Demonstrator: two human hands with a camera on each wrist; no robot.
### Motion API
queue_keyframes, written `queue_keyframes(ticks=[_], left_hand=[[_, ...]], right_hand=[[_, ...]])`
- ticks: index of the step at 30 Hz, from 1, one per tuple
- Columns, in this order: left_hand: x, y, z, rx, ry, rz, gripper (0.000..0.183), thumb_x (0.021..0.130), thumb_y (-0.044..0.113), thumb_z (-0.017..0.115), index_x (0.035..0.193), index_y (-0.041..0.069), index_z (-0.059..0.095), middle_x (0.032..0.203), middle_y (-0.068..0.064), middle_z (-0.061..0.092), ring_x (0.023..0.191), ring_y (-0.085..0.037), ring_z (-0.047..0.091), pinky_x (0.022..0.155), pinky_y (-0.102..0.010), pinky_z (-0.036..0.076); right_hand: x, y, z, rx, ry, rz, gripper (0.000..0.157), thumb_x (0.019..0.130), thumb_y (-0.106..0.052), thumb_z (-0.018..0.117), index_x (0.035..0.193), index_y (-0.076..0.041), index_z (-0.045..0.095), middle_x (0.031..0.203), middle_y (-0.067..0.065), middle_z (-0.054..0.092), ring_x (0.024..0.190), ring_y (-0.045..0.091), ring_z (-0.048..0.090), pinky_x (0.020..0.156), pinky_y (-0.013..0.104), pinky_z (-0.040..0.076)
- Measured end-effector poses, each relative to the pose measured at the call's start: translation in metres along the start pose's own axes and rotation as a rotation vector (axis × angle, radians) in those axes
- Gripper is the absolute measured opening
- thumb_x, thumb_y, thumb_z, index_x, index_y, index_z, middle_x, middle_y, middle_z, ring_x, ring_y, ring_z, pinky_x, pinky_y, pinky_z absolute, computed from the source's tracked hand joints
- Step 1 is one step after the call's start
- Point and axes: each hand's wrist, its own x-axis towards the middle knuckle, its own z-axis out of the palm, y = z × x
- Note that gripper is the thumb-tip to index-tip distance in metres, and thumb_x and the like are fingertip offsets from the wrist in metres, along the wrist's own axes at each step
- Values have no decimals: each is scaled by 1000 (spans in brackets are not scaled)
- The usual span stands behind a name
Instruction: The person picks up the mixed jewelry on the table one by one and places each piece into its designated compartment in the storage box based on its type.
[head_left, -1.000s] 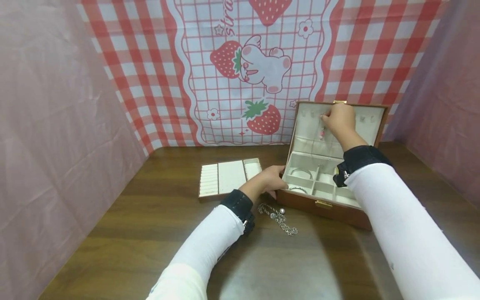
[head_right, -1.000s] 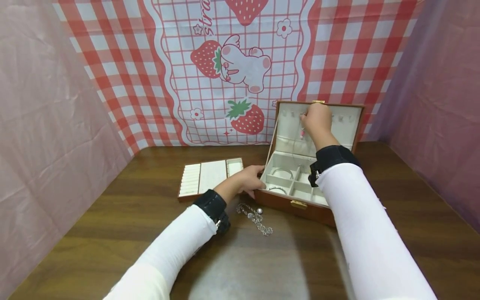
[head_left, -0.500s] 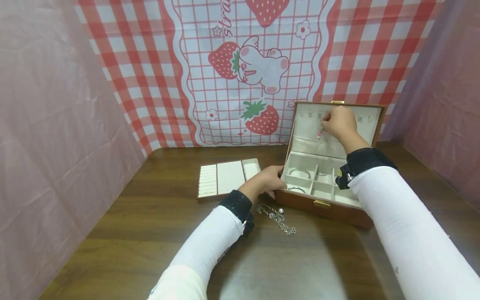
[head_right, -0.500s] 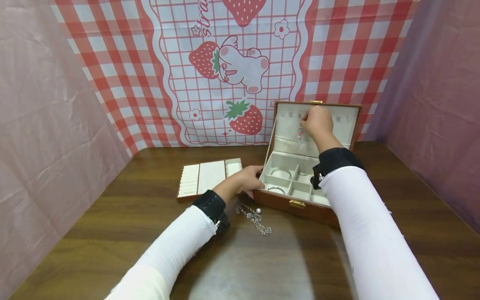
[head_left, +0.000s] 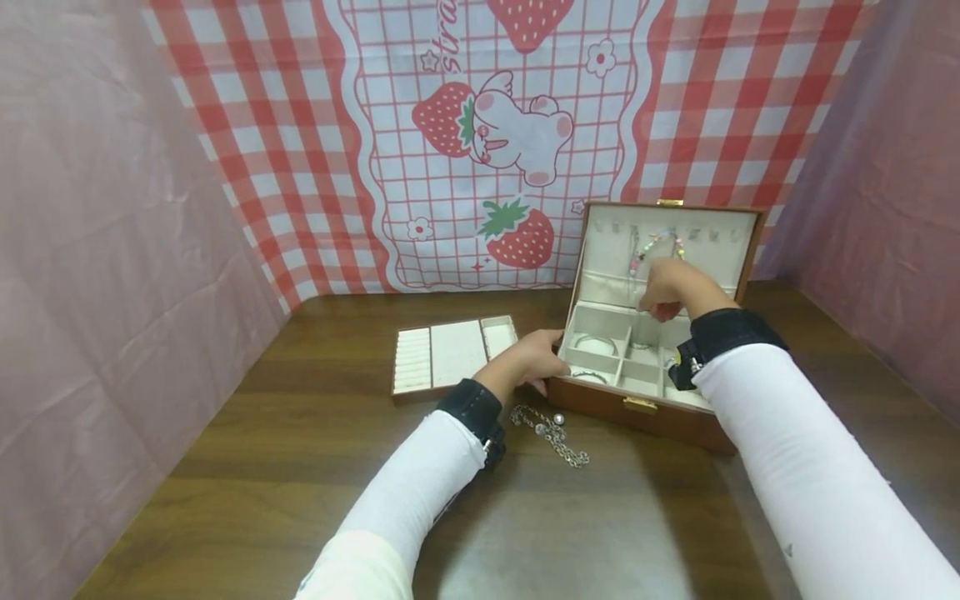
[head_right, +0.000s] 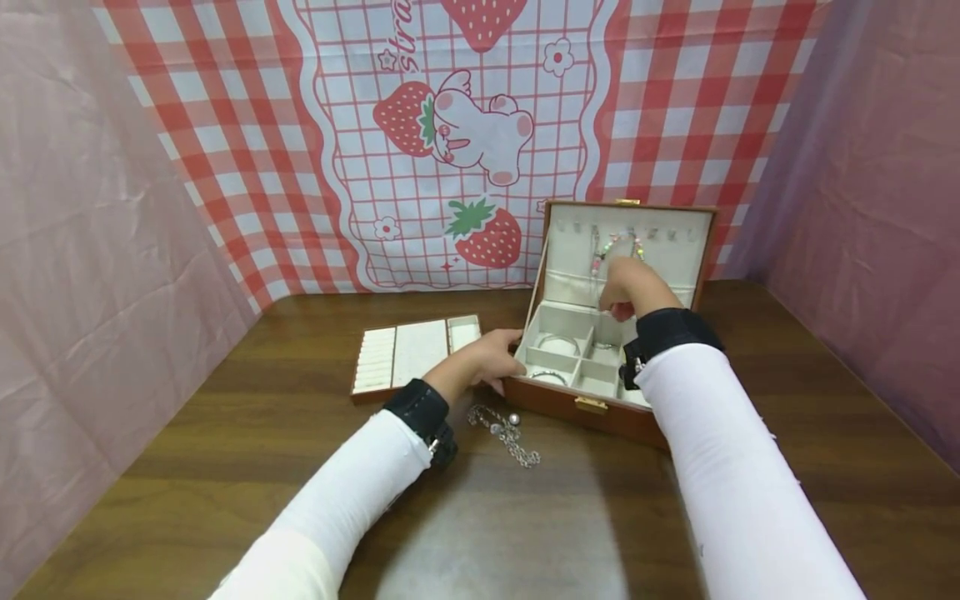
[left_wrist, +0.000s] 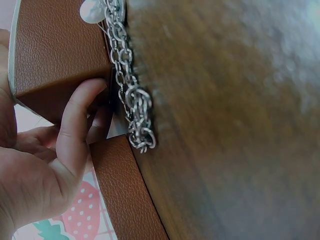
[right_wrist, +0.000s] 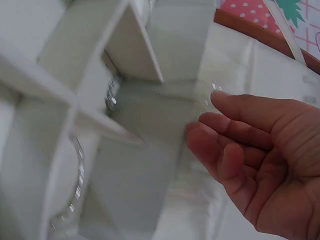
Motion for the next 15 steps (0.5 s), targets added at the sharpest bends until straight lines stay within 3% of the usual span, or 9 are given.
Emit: queue_keyframes(ticks=[8, 12, 15], left_hand=[[1, -3, 1, -12, -6, 12, 68, 80, -7, 65, 144, 6, 45, 107, -13, 58, 77, -31, 65, 50, -41, 58], [1, -3, 2, -11, 0, 4, 70, 80, -7, 65, 145, 7, 44, 108, -14, 58, 77, -30, 65, 50, -41, 58], [1, -2, 2, -10, 10, -2, 73, 80, -7, 66, 147, 9, 43, 110, -15, 58, 77, -31, 65, 49, -40, 58]], right_hand=[[16, -5, 19, -95, 126, 42, 31, 83, -23, 75, 63, -1, 64, 54, 5, 59, 47, 14, 56, 48, 24, 46], [18, -6, 21, -162, 130, -3, 27, 82, -15, 70, 58, -4, 63, 51, 2, 58, 45, 12, 55, 50, 24, 45], [17, -4, 18, -68, 108, -42, 18, 83, -5, 62, 66, 3, 64, 55, 5, 61, 48, 13, 59, 51, 26, 52]])
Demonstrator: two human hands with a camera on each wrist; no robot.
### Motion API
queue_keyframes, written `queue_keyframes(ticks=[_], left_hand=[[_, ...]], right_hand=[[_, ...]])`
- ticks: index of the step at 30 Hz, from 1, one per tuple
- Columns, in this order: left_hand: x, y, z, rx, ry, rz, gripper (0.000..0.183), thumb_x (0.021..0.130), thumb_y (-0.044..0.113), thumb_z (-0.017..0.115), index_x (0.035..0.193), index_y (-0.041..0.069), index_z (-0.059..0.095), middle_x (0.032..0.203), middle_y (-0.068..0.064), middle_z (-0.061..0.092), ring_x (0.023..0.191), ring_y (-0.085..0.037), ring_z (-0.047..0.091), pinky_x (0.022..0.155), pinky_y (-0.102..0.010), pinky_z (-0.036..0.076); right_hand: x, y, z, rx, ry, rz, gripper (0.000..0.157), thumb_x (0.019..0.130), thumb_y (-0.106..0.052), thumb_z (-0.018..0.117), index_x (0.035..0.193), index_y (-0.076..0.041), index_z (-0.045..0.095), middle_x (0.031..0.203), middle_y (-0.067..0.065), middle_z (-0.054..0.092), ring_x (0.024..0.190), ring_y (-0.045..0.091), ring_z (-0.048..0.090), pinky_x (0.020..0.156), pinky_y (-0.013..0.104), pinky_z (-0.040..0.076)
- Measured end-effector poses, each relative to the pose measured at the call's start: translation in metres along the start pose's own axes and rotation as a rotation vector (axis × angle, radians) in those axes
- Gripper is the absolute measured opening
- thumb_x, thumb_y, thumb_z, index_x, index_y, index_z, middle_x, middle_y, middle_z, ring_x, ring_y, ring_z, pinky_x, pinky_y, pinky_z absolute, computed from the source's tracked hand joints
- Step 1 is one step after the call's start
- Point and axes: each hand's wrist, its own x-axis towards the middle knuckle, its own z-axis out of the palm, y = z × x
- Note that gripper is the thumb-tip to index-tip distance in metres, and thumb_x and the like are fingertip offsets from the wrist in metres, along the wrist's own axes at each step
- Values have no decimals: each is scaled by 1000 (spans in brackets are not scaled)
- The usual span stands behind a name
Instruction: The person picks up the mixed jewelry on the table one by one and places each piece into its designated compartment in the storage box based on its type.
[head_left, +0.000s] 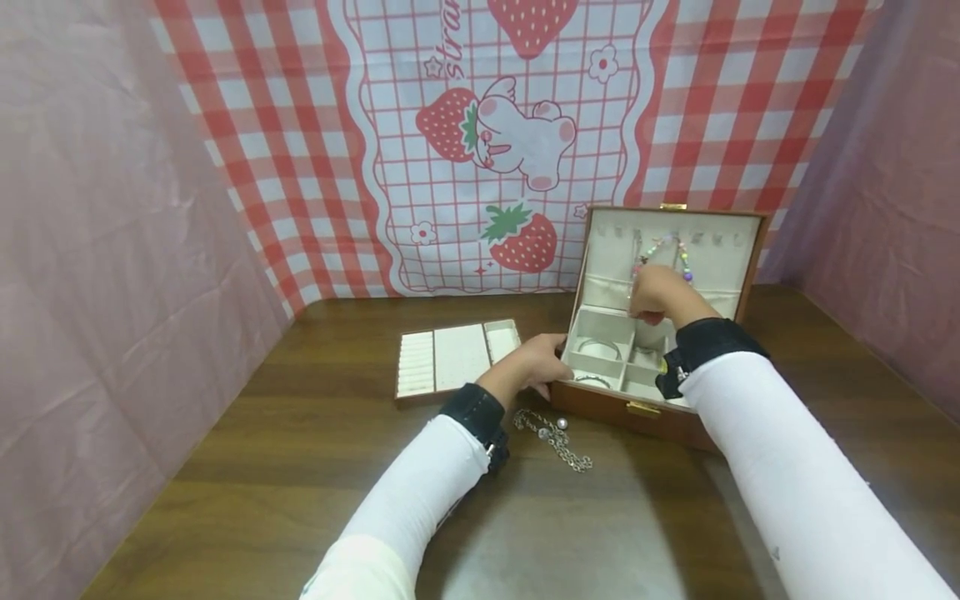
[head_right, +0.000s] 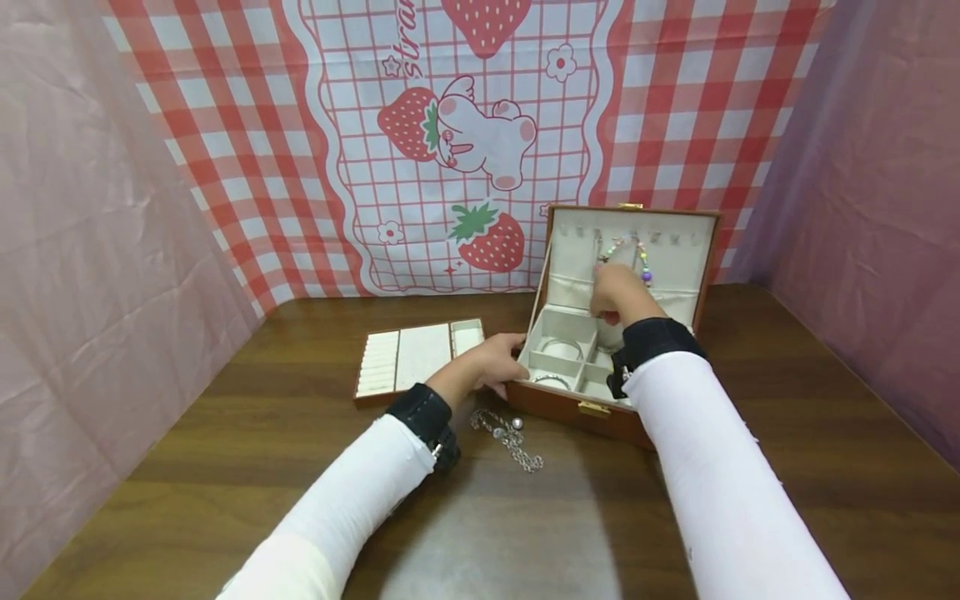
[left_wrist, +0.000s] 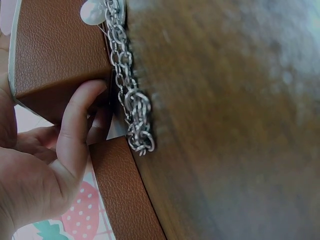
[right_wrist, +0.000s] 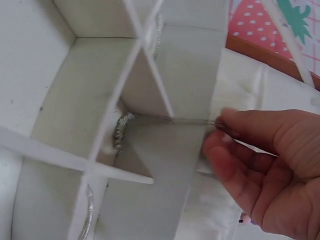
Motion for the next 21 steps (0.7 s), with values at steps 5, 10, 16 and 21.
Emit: queue_keyframes(ticks=[5, 10, 16, 21], left_hand=[[1, 0, 0, 0, 7, -15, 77, 80, -7, 67, 149, 12, 40, 120, -17, 56, 81, -32, 65, 50, -39, 58], [1, 1, -1, -1, 25, -19, 75, 80, -7, 67, 148, 12, 42, 117, -16, 57, 82, -32, 65, 49, -39, 58], [0, 6, -2, 98, 61, -55, 64, 83, 1, 68, 143, 0, 45, 121, -20, 59, 65, -29, 67, 50, -36, 58], [-7, 17, -4, 500, 188, 34, 56, 80, 20, 76, 128, -2, 57, 115, -12, 65, 78, -19, 68, 70, -28, 57]], right_hand=[[-6, 1, -7, 295, -51, -9, 19, 93, -1, 51, 91, 17, 58, 71, 16, 67, 59, 18, 66, 60, 35, 60], [-11, -1, -19, 485, -60, -23, 23, 98, -2, 49, 103, 20, 52, 81, 19, 69, 67, 20, 69, 69, 40, 60], [-11, 0, -34, 543, -28, -18, 32, 99, -4, 51, 115, 24, 50, 83, 19, 70, 67, 19, 69, 70, 41, 60], [-15, 1, -36, 527, 3, -21, 33, 99, -7, 54, 114, 23, 52, 84, 18, 69, 68, 18, 68, 71, 41, 60]])
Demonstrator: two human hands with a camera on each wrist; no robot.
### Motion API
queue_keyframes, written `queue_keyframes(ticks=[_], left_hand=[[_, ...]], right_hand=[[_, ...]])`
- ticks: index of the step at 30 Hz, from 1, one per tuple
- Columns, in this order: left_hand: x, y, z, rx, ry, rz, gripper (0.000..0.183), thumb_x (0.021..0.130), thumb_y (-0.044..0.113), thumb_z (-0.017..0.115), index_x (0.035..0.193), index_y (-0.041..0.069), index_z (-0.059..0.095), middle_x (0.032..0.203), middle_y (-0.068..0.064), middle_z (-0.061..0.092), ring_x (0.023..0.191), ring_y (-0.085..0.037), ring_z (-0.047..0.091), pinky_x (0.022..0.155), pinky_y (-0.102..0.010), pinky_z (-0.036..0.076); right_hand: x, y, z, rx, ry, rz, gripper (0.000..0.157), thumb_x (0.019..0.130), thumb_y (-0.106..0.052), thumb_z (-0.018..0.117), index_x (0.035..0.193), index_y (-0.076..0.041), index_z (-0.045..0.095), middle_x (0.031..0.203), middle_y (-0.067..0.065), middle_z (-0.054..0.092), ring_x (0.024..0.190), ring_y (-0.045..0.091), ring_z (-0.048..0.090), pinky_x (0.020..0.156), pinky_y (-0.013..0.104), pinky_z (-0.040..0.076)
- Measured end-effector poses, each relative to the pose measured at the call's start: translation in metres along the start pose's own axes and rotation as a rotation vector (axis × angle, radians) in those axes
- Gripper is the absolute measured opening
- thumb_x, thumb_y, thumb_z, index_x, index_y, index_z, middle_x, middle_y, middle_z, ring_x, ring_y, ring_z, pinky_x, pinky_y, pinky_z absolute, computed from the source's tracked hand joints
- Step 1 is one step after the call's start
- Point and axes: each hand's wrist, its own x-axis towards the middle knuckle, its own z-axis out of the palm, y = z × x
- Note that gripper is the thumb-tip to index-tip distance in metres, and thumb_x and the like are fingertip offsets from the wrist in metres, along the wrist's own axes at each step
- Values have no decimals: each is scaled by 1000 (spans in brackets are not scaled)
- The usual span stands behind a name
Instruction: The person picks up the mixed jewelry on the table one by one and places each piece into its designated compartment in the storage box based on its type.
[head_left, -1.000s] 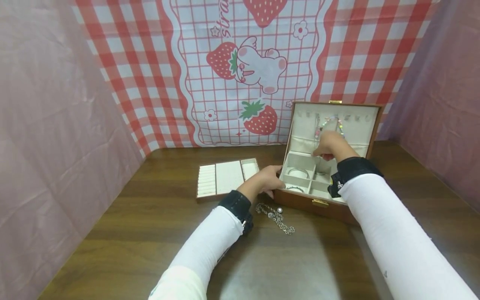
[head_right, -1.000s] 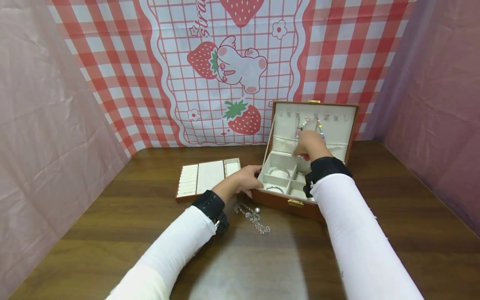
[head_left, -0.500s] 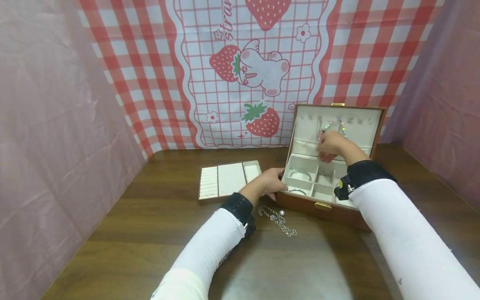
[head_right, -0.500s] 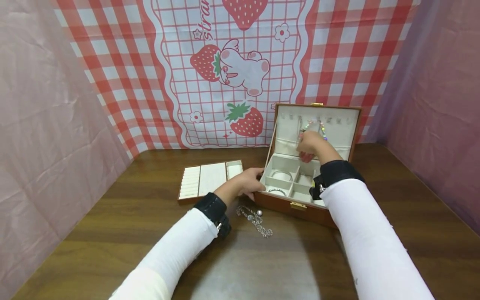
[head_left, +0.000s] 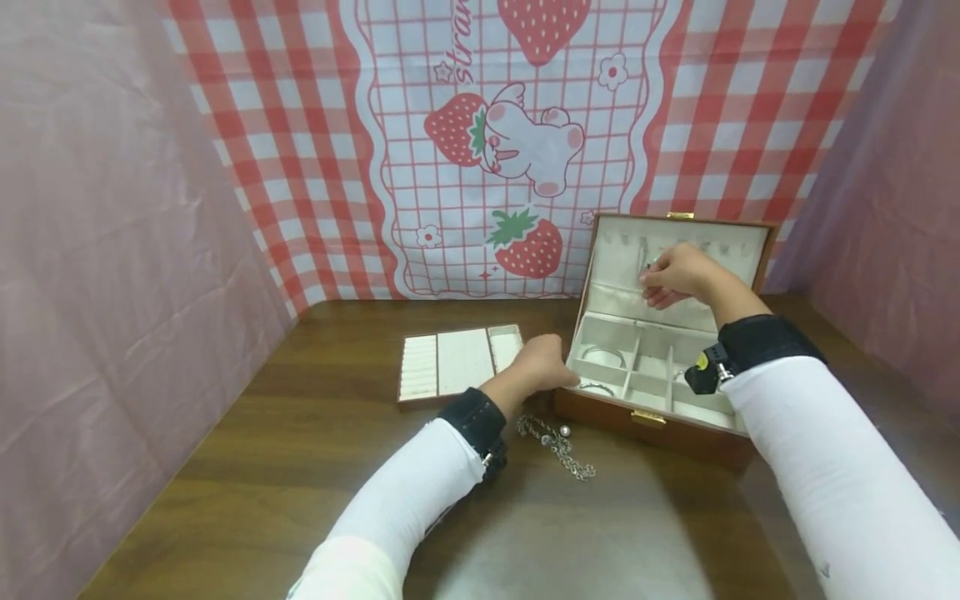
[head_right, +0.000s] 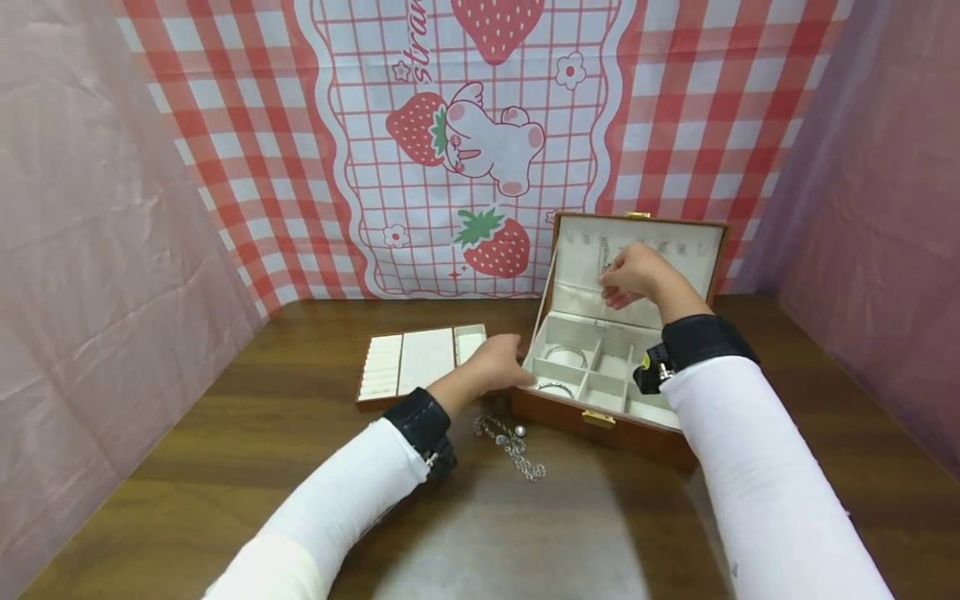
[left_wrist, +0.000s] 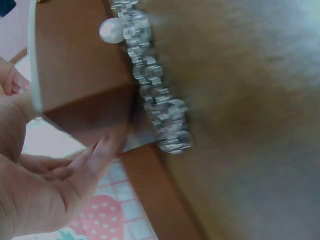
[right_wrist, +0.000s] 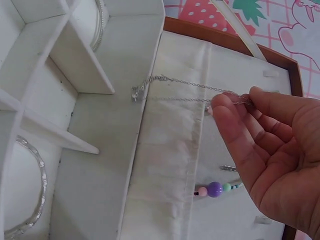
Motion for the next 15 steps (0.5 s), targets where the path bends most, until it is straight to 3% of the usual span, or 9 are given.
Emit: queue_keyframes(ticks=[3, 7, 10, 15], left_hand=[[0, 13, -10, 99, 173, 75, 47, 79, 25, 77, 122, 8, 65, 105, -2, 69, 94, -16, 64, 79, -24, 52], [7, 33, -24, 18, 317, 183, 35, 85, 19, 73, 119, 15, 70, 104, 1, 71, 92, -11, 64, 76, -19, 50], [17, 48, -31, -1, 342, 260, 28, 89, 18, 69, 117, 16, 71, 106, 2, 71, 93, -8, 64, 76, -16, 49], [35, 69, -28, 40, 330, 299, 27, 93, 19, 65, 119, 18, 71, 109, 4, 71, 97, -5, 64, 80, -14, 48]], right_hand=[[-3, 0, -1, -18, 38, -15, 31, 98, -8, 56, 110, 21, 55, 82, 16, 69, 69, 18, 68, 72, 42, 60], [-6, -2, -1, -46, 104, -36, 31, 98, -11, 58, 107, 18, 59, 82, 15, 68, 71, 21, 68, 74, 44, 59], [-6, -3, 0, -43, 148, -56, 29, 98, -11, 58, 106, 17, 60, 82, 16, 69, 71, 21, 68, 74, 45, 59], [-5, -6, 6, -16, 212, -89, 28, 97, -8, 59, 107, 18, 61, 80, 12, 68, 67, 16, 68, 74, 44, 59]])
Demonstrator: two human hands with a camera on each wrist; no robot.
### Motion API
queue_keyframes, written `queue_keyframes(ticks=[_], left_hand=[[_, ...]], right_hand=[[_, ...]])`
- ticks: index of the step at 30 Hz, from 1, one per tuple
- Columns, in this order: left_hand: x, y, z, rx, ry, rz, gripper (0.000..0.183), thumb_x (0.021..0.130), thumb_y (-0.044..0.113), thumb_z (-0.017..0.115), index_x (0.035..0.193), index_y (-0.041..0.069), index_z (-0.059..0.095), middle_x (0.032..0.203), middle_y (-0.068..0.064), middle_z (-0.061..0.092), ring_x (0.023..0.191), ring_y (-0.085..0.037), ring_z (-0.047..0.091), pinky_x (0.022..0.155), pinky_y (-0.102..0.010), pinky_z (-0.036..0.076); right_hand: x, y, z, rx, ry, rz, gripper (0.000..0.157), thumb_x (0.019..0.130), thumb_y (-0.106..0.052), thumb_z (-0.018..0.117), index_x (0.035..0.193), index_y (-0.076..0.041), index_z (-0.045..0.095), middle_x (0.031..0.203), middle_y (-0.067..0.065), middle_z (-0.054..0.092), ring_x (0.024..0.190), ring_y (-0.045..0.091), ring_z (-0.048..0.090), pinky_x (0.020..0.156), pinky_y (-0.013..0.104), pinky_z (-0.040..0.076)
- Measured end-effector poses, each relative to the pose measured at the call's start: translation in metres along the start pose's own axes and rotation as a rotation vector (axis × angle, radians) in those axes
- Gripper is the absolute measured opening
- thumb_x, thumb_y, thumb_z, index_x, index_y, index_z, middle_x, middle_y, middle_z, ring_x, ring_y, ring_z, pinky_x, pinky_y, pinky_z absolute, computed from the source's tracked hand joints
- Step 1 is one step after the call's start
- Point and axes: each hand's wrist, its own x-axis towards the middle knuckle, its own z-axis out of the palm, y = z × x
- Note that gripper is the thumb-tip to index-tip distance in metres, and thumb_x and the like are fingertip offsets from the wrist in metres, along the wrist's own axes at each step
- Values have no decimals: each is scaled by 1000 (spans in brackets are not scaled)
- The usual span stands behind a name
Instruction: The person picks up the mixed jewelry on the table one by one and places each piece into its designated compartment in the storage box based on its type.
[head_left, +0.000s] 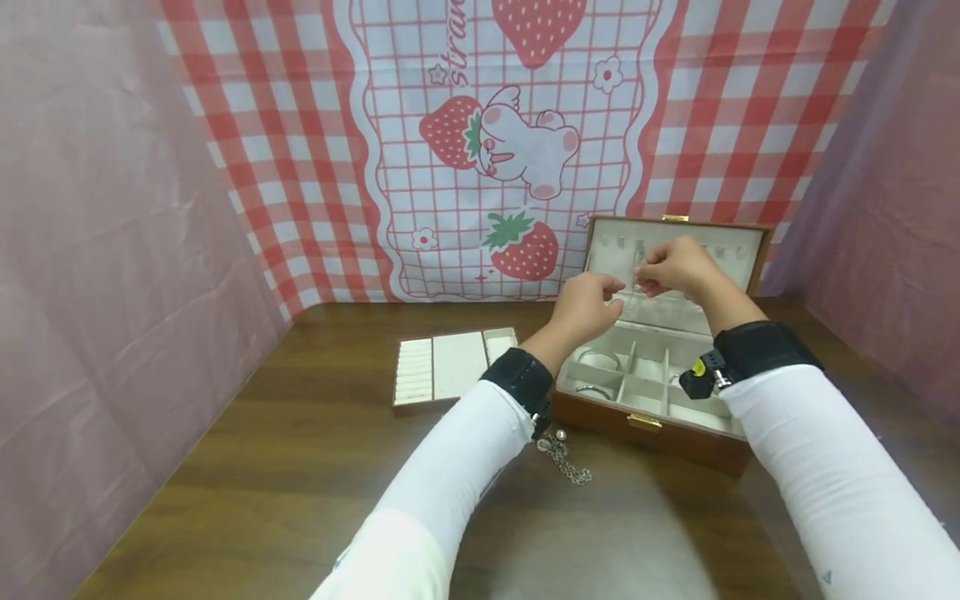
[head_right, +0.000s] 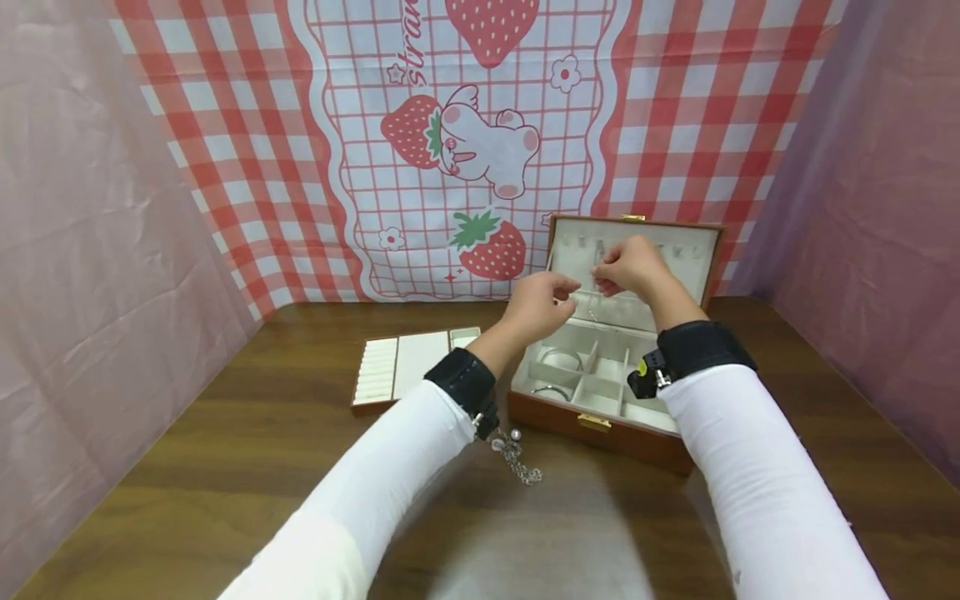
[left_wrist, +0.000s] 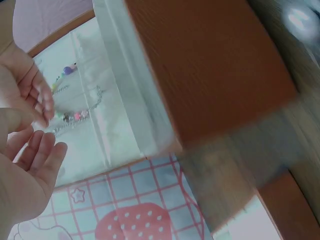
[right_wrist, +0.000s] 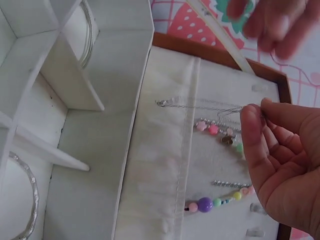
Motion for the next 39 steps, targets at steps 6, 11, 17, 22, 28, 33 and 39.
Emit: queue_keyframes(ticks=[6, 11, 17, 22, 28, 33, 39], left_hand=[[20, 13, 18, 89, -56, -26, 32, 90, 15, 65, 122, 20, 70, 113, 9, 70, 100, -6, 62, 82, -15, 48], [32, 15, 29, 119, -121, -120, 41, 86, 9, 66, 125, 20, 67, 120, 8, 66, 110, -9, 60, 87, -17, 47], [45, 13, 42, 276, -72, -104, 27, 89, 12, 62, 116, 13, 65, 114, 0, 64, 108, -13, 59, 90, -22, 48], [52, 16, 52, 316, -54, -98, 19, 100, 15, 48, 113, 15, 62, 116, 1, 61, 109, -12, 57, 88, -24, 51], [48, 18, 57, 400, -98, 3, 24, 103, 14, 40, 119, 13, 57, 118, -1, 60, 105, -18, 61, 85, -30, 53], [44, 21, 57, 419, -122, -7, 27, 105, 21, 35, 122, 15, 56, 117, -2, 63, 107, -18, 60, 89, -30, 50], [42, 21, 59, 603, -164, 36, 38, 107, 28, 30, 120, 21, 66, 118, 3, 63, 108, -15, 57, 91, -30, 46]], right_hand=[[-3, -3, 1, -27, 92, -40, 28, 95, -10, 61, 108, 16, 62, 84, 15, 68, 63, 8, 64, 71, 41, 59], [-3, -5, 0, -83, 194, -72, 26, 95, -14, 62, 105, 10, 66, 86, 16, 68, 65, 8, 61, 68, 38, 57], [-2, -8, -1, -158, 329, -111, 24, 94, -19, 64, 100, 4, 70, 78, 13, 67, 65, 17, 60, 57, 31, 45], [0, -7, -1, -126, 415, -122, 23, 94, -19, 64, 99, 3, 70, 82, 12, 66, 63, 12, 56, 55, 28, 44], [2, -9, -1, -74, 469, -119, 24, 95, -22, 62, 100, 1, 68, 82, 9, 64, 64, 9, 53, 55, 24, 44], [3, -11, -2, -29, 463, -83, 25, 95, -23, 62, 102, 1, 68, 80, 5, 62, 64, 7, 54, 54, 21, 45], [7, -9, 0, 9, 442, -67, 26, 95, -21, 62, 103, 3, 68, 83, 5, 63, 64, 5, 55, 56, 19, 47]])
